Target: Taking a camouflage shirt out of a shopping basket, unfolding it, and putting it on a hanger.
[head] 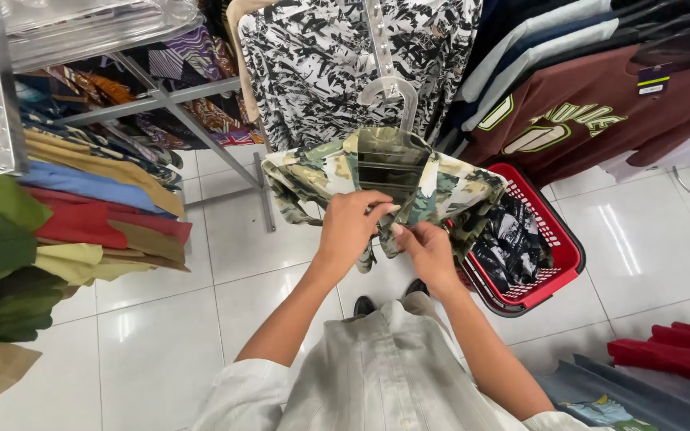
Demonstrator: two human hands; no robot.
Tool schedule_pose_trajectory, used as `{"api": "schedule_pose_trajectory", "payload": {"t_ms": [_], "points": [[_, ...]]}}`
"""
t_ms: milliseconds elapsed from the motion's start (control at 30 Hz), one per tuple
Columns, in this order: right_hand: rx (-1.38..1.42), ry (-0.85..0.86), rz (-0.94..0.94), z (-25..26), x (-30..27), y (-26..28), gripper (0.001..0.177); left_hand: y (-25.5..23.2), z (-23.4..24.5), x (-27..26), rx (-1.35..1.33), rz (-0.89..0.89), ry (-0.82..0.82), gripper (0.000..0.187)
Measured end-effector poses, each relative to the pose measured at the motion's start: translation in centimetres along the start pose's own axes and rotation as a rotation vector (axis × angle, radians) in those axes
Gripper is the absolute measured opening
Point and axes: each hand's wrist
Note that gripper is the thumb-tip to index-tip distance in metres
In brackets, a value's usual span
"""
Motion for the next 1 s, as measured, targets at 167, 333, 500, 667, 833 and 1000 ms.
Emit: {"api": "schedule_pose_trajectory", "payload": {"t_ms": [167,333,500,667,833,1000], "points": [[0.354,-0.010,-0.172,-2.8,0.5,-0.7,0.028,-1.2,-1.5,-1.5,0.100,0.105,-0.204,0.016],[0.649,-0.023,-0.290,-3.6,-0.7,1.4,0.026,-0.9,-3.2,-2.5,0.234,0.056,-0.323,0.020],[0.754,-0.010,-0.320,-3.5,-1.5,2.8,0.024,0.3,-4.4,-3.0,0.363,0.004,-0.378,0.021],[0.882,0.050,-0.354,-3.1,-1.0,2.0,0.015,-0.1,-4.4,-3.1,0.447,-0.027,-0.407,0.021],[0.998,0.098,-0.397,-2.7,-0.7,0.1,0.016,1.0,-4.7,-3.0,0.412,-0.066,-0.400,0.019],[0.918,0.137,-0.265,-2.5,0.5,-2.0,0.015,0.1,-4.8,-3.2,0.411,-0.102,-0.405,0.019]]}}
Point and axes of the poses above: each hand's wrist, its own x-axis towards the middle knuckle, its own z-axis out of the back of the hand, y = z × x, and after that the axes turned 8 degrees about -z, right-handed
